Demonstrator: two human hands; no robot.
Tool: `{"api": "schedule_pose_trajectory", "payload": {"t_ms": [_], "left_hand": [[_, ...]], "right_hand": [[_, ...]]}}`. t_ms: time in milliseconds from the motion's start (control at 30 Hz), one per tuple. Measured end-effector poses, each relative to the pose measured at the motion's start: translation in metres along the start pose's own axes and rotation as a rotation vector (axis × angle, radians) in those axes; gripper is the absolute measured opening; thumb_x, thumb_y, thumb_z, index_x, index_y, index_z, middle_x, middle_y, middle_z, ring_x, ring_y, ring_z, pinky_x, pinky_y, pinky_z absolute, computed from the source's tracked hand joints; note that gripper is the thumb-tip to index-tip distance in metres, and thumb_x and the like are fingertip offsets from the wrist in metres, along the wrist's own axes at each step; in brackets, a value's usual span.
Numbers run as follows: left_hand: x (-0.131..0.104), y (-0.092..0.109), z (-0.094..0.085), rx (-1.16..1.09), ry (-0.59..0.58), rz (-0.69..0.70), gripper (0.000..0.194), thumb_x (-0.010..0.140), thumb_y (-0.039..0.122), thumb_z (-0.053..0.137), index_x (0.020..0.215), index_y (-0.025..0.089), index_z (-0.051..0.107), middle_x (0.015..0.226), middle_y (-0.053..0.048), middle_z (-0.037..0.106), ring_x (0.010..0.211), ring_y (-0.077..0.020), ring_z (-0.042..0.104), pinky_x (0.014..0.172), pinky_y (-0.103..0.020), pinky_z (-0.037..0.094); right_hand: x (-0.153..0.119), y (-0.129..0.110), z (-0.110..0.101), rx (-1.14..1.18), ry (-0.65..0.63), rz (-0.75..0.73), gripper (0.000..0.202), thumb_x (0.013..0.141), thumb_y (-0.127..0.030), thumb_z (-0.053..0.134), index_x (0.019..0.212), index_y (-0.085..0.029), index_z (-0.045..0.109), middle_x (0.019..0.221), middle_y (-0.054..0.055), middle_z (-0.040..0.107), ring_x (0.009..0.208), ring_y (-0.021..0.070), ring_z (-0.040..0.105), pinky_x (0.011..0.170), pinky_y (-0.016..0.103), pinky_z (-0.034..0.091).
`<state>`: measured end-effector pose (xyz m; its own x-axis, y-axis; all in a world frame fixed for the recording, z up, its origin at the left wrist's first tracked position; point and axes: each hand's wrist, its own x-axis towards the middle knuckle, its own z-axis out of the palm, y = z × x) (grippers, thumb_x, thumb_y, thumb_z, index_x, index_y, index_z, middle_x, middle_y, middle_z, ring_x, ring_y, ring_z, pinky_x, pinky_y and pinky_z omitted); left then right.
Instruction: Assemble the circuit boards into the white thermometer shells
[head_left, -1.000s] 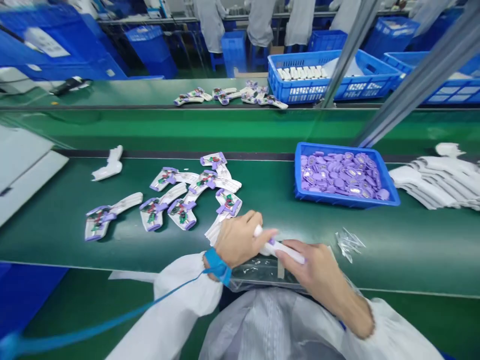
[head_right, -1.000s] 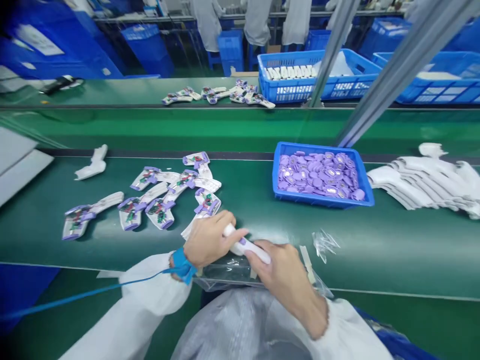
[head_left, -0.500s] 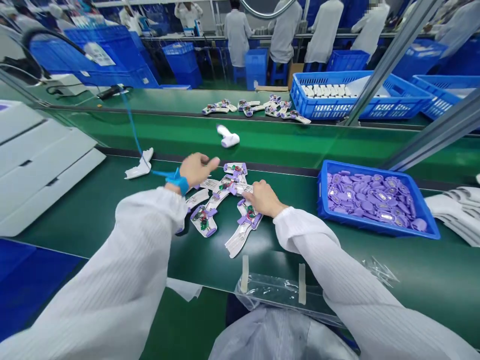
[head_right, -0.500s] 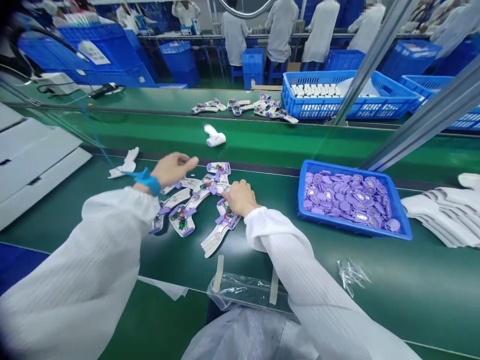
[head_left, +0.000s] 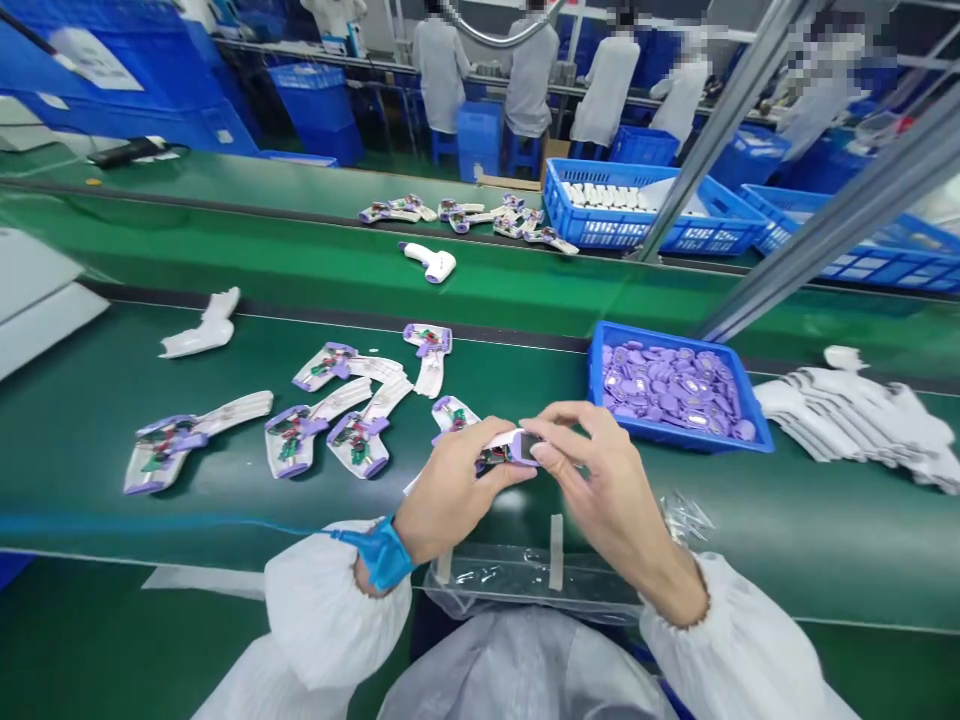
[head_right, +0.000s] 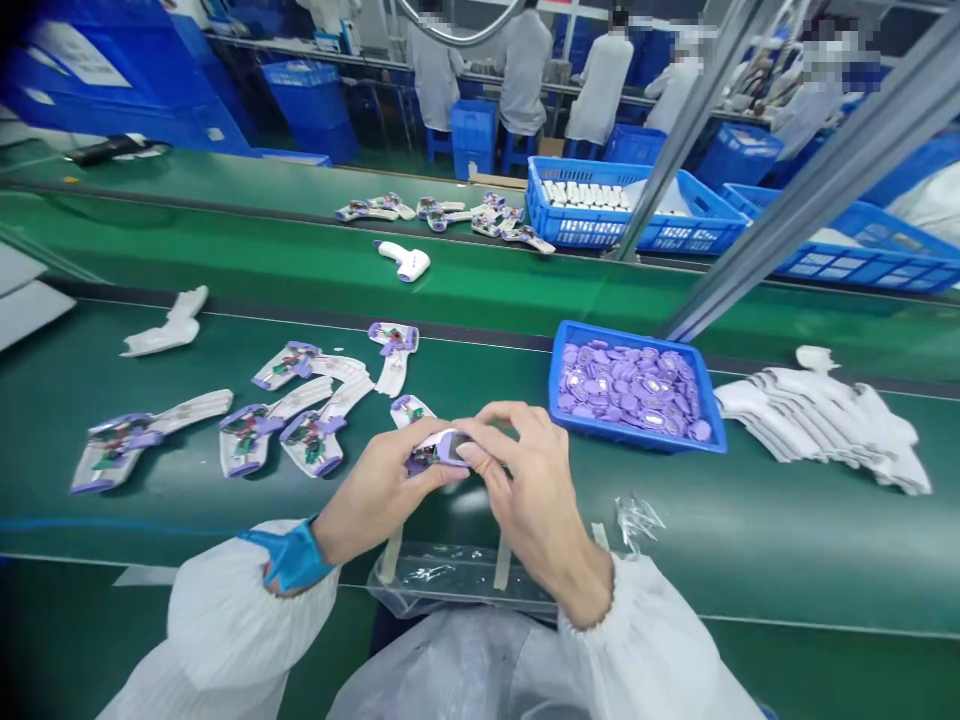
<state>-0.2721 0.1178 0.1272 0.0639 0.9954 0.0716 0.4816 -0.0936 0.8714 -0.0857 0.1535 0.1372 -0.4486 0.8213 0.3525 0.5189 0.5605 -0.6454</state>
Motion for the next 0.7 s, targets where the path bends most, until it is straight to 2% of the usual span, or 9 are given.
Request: {"api": "schedule_pose_trajectory", "payload": {"t_ms": [133, 267, 333, 433, 500, 567, 633, 700], "left_hand": [[-0.003, 0.007, 0.024, 0.016, -0.014, 0.013, 0.011, 0.088, 0.03, 0.068, 0.095, 0.022, 0.065, 0.088, 0.002, 0.067, 0.08, -0.0143, 0.059, 0.072, -0.025, 0.043], [-0.003, 0.009, 0.038, 0.003, -0.077, 0.023, 0.012, 0.088, 0.032, 0.067, 0.094, 0.022, 0.065, 0.089, 0.002, 0.068, 0.079, -0.0148, 0.06, 0.071, -0.026, 0.043], [-0.001, 0.007, 0.041, 0.006, -0.082, 0.001, 0.014, 0.089, 0.036, 0.065, 0.097, 0.023, 0.066, 0.091, 0.001, 0.069, 0.082, -0.016, 0.062, 0.072, -0.026, 0.045], [0.003, 0.004, 0.041, -0.04, -0.018, -0.114, 0.022, 0.091, 0.042, 0.061, 0.101, 0.023, 0.067, 0.094, -0.001, 0.071, 0.084, -0.0182, 0.064, 0.075, -0.028, 0.048], [0.005, 0.002, 0.038, -0.123, 0.026, -0.237, 0.029, 0.09, 0.048, 0.059, 0.098, 0.021, 0.068, 0.085, -0.003, 0.071, 0.078, -0.0192, 0.064, 0.071, -0.029, 0.049], [0.006, 0.0, 0.035, -0.207, 0.012, -0.35, 0.036, 0.089, 0.054, 0.057, 0.089, 0.02, 0.068, 0.076, -0.004, 0.069, 0.072, -0.0201, 0.063, 0.067, -0.03, 0.049], [0.006, -0.002, 0.032, -0.256, -0.017, -0.431, 0.042, 0.086, 0.06, 0.057, 0.08, 0.02, 0.068, 0.073, -0.006, 0.069, 0.072, -0.0221, 0.063, 0.064, -0.031, 0.05], [0.006, -0.006, 0.03, -0.271, -0.041, -0.49, 0.044, 0.083, 0.064, 0.058, 0.078, 0.021, 0.068, 0.079, -0.007, 0.07, 0.078, -0.0251, 0.065, 0.063, -0.032, 0.052]], "right_hand": [[-0.019, -0.005, -0.004, -0.172, 0.164, -0.017, 0.014, 0.096, -0.026, 0.057, 0.093, -0.028, 0.071, 0.094, 0.001, 0.071, 0.09, 0.0206, 0.058, 0.086, 0.042, 0.039], [-0.037, -0.004, -0.015, -0.183, 0.146, 0.058, 0.021, 0.1, -0.027, 0.049, 0.084, -0.024, 0.062, 0.087, 0.002, 0.067, 0.083, 0.0194, 0.055, 0.082, 0.04, 0.035], [-0.048, 0.005, -0.024, -0.136, 0.136, 0.117, 0.024, 0.101, -0.029, 0.044, 0.083, -0.023, 0.059, 0.087, 0.003, 0.064, 0.083, 0.0192, 0.053, 0.08, 0.038, 0.035], [-0.075, 0.039, -0.033, -0.178, 0.118, 0.29, 0.029, 0.102, -0.036, 0.039, 0.083, -0.022, 0.056, 0.087, 0.004, 0.062, 0.083, 0.0207, 0.053, 0.074, 0.036, 0.036], [-0.101, 0.071, -0.04, -0.372, 0.098, 0.415, 0.034, 0.101, -0.045, 0.039, 0.082, -0.022, 0.056, 0.085, 0.005, 0.061, 0.081, 0.0228, 0.053, 0.07, 0.036, 0.035], [-0.123, 0.106, -0.053, -0.544, 0.09, 0.482, 0.037, 0.096, -0.055, 0.045, 0.085, -0.022, 0.057, 0.086, 0.005, 0.061, 0.081, 0.0239, 0.054, 0.068, 0.035, 0.036], [-0.134, 0.139, -0.079, -0.572, 0.092, 0.477, 0.039, 0.091, -0.059, 0.052, 0.096, -0.021, 0.058, 0.09, 0.006, 0.061, 0.081, 0.0225, 0.056, 0.068, 0.035, 0.04], [-0.129, 0.171, -0.119, -0.591, 0.122, 0.469, 0.04, 0.091, -0.057, 0.052, 0.104, -0.02, 0.059, 0.095, 0.007, 0.061, 0.082, 0.0205, 0.057, 0.074, 0.035, 0.045]]}}
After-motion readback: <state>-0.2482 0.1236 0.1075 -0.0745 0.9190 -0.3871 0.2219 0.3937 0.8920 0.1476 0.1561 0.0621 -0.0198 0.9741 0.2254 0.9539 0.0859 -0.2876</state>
